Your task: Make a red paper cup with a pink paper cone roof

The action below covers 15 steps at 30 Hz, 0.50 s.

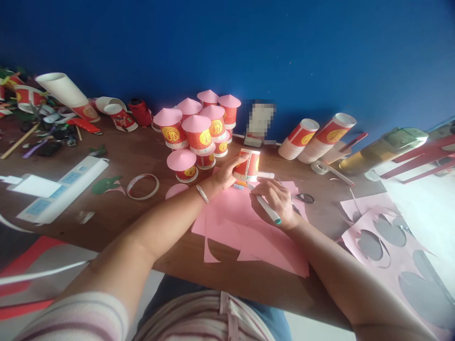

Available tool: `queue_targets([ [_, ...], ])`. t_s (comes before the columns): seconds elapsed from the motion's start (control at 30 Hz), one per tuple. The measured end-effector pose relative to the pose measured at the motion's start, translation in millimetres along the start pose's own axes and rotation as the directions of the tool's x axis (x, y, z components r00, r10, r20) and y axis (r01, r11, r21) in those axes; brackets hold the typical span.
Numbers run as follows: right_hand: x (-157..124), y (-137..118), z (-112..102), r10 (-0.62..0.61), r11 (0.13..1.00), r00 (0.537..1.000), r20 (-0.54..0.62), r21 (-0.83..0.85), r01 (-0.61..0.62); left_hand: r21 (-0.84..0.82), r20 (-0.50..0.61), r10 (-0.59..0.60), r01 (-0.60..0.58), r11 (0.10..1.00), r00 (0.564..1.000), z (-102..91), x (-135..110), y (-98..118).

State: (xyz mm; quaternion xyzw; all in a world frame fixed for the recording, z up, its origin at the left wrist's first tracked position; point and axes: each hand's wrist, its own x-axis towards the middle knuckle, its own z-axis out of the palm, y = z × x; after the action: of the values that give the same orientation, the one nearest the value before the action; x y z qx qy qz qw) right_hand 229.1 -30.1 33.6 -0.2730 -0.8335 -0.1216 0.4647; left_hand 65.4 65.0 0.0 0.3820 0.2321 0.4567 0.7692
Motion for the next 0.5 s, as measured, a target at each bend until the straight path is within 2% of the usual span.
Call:
queue_targets([
  [0.33,-0.1,-2.6,-0.1,0.026,1.000,0.999,0.024,-0.012,-0.025,-0.008,0.003,0.026,-0.026,1.000,1.000,2.5,-1.3,2.8],
  [0.5,-3.9,-2.8,1.7,0.068,0.992,0.996,0.050,0.106,-0.073,-0.036,0.015,0.029,-0.029,0.999,0.999,8.8,-4.0,9.3],
])
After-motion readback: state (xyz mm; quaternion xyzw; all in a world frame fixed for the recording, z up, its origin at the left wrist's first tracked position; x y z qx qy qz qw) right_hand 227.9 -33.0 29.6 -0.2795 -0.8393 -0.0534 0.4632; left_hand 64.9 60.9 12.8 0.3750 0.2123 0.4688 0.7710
